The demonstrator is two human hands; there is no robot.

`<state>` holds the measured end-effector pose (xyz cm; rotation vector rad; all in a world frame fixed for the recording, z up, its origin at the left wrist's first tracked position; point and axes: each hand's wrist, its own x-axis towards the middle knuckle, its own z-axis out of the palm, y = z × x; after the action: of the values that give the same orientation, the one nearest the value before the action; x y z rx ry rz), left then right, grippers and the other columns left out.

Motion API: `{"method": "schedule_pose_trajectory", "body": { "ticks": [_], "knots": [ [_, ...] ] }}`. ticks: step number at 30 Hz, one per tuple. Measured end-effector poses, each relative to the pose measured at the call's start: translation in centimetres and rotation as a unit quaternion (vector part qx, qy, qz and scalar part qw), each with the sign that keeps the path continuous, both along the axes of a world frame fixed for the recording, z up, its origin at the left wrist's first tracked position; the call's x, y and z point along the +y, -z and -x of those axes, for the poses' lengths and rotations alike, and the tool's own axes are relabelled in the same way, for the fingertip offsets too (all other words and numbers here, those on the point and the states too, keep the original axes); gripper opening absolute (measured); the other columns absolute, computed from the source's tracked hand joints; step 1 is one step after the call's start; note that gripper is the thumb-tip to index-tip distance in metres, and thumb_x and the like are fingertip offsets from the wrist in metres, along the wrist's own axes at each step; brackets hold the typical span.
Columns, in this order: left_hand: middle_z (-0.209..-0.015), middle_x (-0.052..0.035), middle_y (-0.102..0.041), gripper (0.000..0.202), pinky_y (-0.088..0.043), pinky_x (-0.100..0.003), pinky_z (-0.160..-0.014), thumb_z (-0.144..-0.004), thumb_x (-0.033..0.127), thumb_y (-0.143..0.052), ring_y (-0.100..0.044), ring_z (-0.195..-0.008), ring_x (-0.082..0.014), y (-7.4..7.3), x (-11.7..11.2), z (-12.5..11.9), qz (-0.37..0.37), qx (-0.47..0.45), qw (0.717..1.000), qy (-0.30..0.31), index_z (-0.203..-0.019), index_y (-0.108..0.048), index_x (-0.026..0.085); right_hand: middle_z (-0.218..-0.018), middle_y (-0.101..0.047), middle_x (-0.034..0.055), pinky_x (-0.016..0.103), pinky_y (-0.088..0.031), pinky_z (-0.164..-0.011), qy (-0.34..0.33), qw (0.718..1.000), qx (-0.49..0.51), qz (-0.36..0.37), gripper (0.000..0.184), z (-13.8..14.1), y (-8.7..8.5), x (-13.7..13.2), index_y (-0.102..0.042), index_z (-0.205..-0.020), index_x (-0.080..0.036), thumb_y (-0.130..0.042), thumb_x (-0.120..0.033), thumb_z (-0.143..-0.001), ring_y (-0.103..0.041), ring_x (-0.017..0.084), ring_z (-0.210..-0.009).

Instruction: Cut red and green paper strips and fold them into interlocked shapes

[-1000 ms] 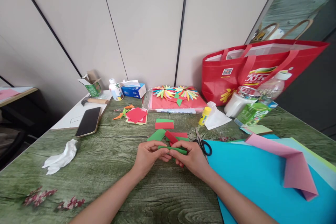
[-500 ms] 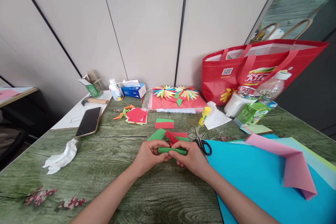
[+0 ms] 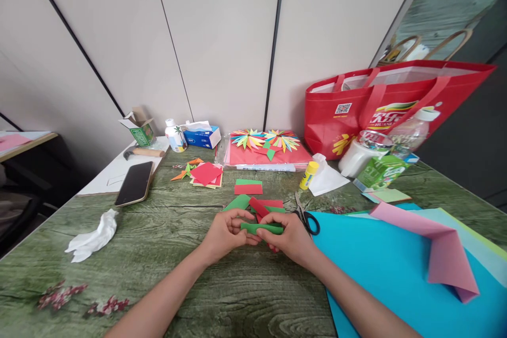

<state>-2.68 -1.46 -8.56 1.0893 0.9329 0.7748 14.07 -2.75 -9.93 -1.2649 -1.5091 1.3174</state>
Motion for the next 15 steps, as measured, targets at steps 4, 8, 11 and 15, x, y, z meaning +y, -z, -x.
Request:
{"method": "schedule_pose_trajectory", "body": {
  "ticks": [4, 8, 11, 15],
  "knots": [
    [-0.061, 0.0010, -0.069, 0.032, -0.053, -0.039, -0.074, -0.059, 0.004, -0.058, -0.068, -0.067, -0.0211, -0.1, 0.2, 0.2, -0.005, -0.039, 0.999, 0.026, -0.089, -0.053, 0.014, -0.041, -0.048, -0.0050, 0.019, -0.036, -0.036, 0.002, 1.000, 0.014, -0.004, 0.012, -0.1, -0.1, 0.1, -0.056, -0.068, -0.016, -0.060, -0.027, -0.067, -0.043, 0.009, -0.035],
    [-0.070, -0.0011, -0.070, 0.032, -0.053, -0.036, -0.074, -0.062, 0.010, -0.064, -0.068, -0.071, -0.0203, -0.1, 0.2, 0.1, -0.025, -0.036, 0.999, 0.028, -0.090, -0.050, 0.015, -0.044, -0.050, -0.0045, 0.019, -0.035, -0.037, 0.015, 0.999, -0.006, -0.037, 0.012, -0.3, -0.2, 0.3, -0.056, -0.067, -0.015, -0.060, -0.026, -0.066, -0.045, 0.009, -0.037],
    [-0.067, -0.0023, -0.070, 0.031, -0.053, -0.035, -0.072, -0.062, 0.018, -0.070, -0.068, -0.066, -0.0193, 0.3, 0.3, 0.0, -0.016, -0.012, 1.000, 0.005, -0.088, -0.052, 0.014, -0.045, -0.051, -0.0040, 0.019, -0.036, -0.040, 0.013, 0.997, -0.041, -0.069, 0.012, -0.4, 0.0, 0.4, -0.057, -0.067, -0.016, -0.060, -0.027, -0.068, -0.046, 0.009, -0.040],
    [-0.064, -0.0025, -0.070, 0.031, -0.054, -0.035, -0.071, -0.062, 0.026, -0.072, -0.067, -0.062, -0.0180, 0.9, 0.2, -0.2, 0.001, -0.025, 1.000, -0.018, -0.084, -0.055, 0.012, -0.058, -0.059, -0.0009, 0.022, -0.041, -0.052, 0.010, 0.979, -0.106, -0.174, 0.008, -0.4, 0.1, 0.4, -0.061, -0.069, -0.016, -0.060, -0.024, -0.069, -0.053, 0.013, -0.053]
  ]
}}
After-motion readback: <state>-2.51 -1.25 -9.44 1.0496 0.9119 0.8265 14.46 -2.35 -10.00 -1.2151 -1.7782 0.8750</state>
